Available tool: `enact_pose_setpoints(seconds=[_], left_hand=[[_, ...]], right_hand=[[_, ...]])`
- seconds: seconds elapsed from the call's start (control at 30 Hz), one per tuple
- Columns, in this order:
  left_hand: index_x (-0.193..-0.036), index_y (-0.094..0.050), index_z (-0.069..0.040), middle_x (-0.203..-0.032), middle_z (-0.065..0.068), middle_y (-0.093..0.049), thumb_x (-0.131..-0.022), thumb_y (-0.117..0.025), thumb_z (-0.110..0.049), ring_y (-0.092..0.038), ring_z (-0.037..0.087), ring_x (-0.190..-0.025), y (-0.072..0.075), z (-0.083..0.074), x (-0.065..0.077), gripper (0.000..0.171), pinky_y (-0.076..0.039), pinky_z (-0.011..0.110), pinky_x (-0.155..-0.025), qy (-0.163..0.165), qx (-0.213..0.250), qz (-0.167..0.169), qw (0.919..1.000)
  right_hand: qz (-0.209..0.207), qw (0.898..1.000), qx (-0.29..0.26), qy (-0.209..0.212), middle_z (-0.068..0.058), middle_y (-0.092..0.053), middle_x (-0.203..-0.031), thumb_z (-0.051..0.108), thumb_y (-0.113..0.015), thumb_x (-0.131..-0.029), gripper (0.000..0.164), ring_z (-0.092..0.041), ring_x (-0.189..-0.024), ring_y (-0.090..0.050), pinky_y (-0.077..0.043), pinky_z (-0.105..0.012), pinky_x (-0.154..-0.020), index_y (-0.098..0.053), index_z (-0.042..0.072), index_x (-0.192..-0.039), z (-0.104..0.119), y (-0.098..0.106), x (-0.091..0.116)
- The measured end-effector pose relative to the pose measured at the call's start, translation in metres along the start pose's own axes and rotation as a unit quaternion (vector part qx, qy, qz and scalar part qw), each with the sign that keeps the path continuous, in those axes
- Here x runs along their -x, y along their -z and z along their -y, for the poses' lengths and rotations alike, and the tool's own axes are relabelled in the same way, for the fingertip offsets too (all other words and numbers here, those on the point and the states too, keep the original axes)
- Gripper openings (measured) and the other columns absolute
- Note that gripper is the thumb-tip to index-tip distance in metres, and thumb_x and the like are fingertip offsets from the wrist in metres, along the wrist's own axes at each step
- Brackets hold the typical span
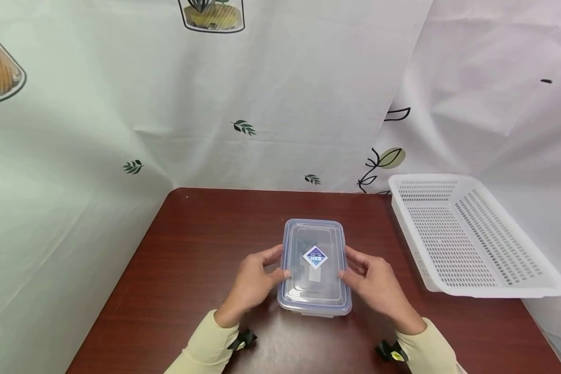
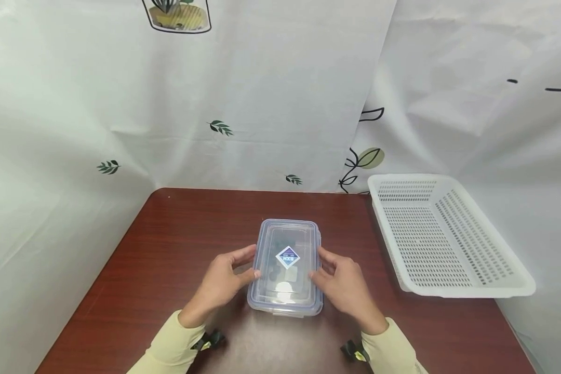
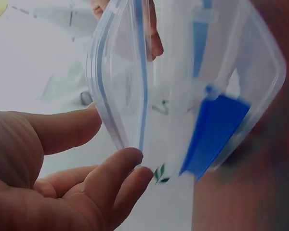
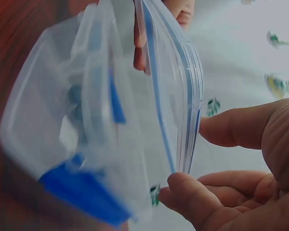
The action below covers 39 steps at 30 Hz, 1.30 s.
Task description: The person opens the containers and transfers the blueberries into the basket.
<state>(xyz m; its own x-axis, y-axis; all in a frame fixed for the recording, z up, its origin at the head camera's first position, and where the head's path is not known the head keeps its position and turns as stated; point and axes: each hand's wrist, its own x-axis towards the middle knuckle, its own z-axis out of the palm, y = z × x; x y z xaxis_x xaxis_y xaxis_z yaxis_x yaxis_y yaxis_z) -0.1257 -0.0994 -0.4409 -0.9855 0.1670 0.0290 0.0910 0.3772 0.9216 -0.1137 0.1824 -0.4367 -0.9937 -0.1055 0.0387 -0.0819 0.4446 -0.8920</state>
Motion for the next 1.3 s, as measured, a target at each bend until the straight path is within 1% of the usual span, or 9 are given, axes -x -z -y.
enact_pose_setpoints(seconds=[0.23, 0.4, 0.5, 0.63, 0.7, 0.8, 0.93, 1.17, 1.3], left_hand=[[-0.146, -0.062, -0.004, -0.137, 0.017, -0.071, -0.091, -0.079, -0.002, -0.069, 0.034, -0.127, 0.044, -0.005, 0.010, 0.058, -0.060, 0.045, -0.100, 0.036, -0.004, -0.025, 0.9990], [-0.153, -0.054, -0.003, -0.147, 0.021, -0.063, -0.095, -0.074, -0.001, -0.066, 0.038, -0.130, 0.084, -0.003, 0.019, 0.061, -0.058, 0.047, -0.103, 0.072, -0.027, -0.032, 0.9965], [-0.156, -0.050, -0.003, -0.151, 0.022, -0.059, -0.099, -0.071, -0.003, -0.064, 0.038, -0.133, 0.106, 0.004, 0.024, 0.060, -0.056, 0.048, -0.105, 0.097, -0.044, -0.037, 0.9937], [-0.158, -0.046, -0.002, -0.155, 0.023, -0.056, -0.105, -0.064, -0.010, -0.059, 0.039, -0.138, 0.130, 0.021, 0.030, 0.057, -0.051, 0.053, -0.111, 0.128, -0.062, -0.045, 0.9887], [-0.159, -0.043, -0.001, -0.156, 0.024, -0.053, -0.108, -0.060, -0.013, -0.057, 0.041, -0.140, 0.138, 0.032, 0.032, 0.056, -0.049, 0.055, -0.112, 0.139, -0.069, -0.046, 0.9868], [-0.160, -0.040, 0.001, -0.158, 0.028, -0.049, -0.110, -0.054, -0.017, -0.054, 0.044, -0.142, 0.147, 0.048, 0.034, 0.055, -0.046, 0.058, -0.113, 0.154, -0.081, -0.047, 0.9837], [-0.160, -0.037, 0.004, -0.158, 0.032, -0.047, -0.112, -0.050, -0.019, -0.051, 0.047, -0.143, 0.152, 0.065, 0.037, 0.055, -0.044, 0.061, -0.114, 0.174, -0.082, -0.051, 0.9800], [-0.161, -0.035, 0.006, -0.159, 0.033, -0.044, -0.113, -0.046, -0.022, -0.048, 0.048, -0.145, 0.153, 0.084, 0.037, 0.056, -0.043, 0.062, -0.116, 0.199, -0.073, -0.056, 0.9756], [-0.161, -0.033, 0.007, -0.161, 0.034, -0.040, -0.113, -0.046, -0.023, -0.045, 0.050, -0.147, 0.150, 0.091, 0.037, 0.058, -0.041, 0.063, -0.117, 0.207, -0.065, -0.055, 0.9746]], right_hand=[[0.026, 0.999, 0.007, 0.044, -0.023, -0.061, -0.146, 0.006, -0.080, -0.092, 0.059, -0.032, -0.124, -0.068, -0.060, -0.029, -0.092, -0.058, -0.007, -0.145, 0.029, -0.028, -0.008], [0.057, 0.995, -0.014, 0.079, -0.024, -0.060, -0.147, 0.006, -0.074, -0.095, 0.058, -0.026, -0.125, -0.067, -0.059, -0.027, -0.095, -0.054, -0.010, -0.147, 0.052, -0.064, -0.021], [0.082, 0.993, -0.031, 0.083, -0.024, -0.060, -0.146, 0.006, -0.069, -0.096, 0.058, -0.022, -0.117, -0.069, -0.058, -0.024, -0.089, -0.050, -0.011, -0.149, 0.064, -0.087, -0.027], [0.116, 0.989, -0.062, 0.073, -0.027, -0.058, -0.148, 0.004, -0.063, -0.099, 0.057, -0.030, -0.129, -0.065, -0.056, -0.039, -0.103, -0.046, -0.013, -0.151, 0.073, -0.120, -0.035], [0.136, 0.985, -0.090, 0.055, -0.028, -0.055, -0.150, 0.002, -0.060, -0.100, 0.057, -0.034, -0.142, -0.054, -0.045, -0.047, -0.117, -0.043, -0.015, -0.152, 0.076, -0.137, -0.039], [0.155, 0.980, -0.121, 0.018, -0.029, -0.054, -0.151, 0.000, -0.058, -0.100, 0.058, -0.036, -0.146, -0.049, -0.038, -0.052, -0.122, -0.041, -0.014, -0.154, 0.080, -0.159, -0.043], [0.162, 0.977, -0.136, -0.026, -0.030, -0.052, -0.153, -0.004, -0.059, -0.096, 0.061, -0.036, -0.145, -0.049, -0.041, -0.052, -0.120, -0.041, -0.014, -0.154, 0.085, -0.182, -0.046], [0.167, 0.976, -0.126, -0.054, -0.030, -0.045, -0.159, -0.005, -0.060, -0.092, 0.066, -0.037, -0.147, -0.046, -0.042, -0.050, -0.120, -0.040, -0.014, -0.155, 0.087, -0.200, -0.051], [0.177, 0.972, -0.136, -0.066, -0.030, -0.053, -0.152, -0.005, -0.060, -0.094, 0.065, -0.035, -0.135, -0.058, -0.049, -0.047, -0.113, -0.040, -0.013, -0.155, 0.084, -0.208, -0.053]])
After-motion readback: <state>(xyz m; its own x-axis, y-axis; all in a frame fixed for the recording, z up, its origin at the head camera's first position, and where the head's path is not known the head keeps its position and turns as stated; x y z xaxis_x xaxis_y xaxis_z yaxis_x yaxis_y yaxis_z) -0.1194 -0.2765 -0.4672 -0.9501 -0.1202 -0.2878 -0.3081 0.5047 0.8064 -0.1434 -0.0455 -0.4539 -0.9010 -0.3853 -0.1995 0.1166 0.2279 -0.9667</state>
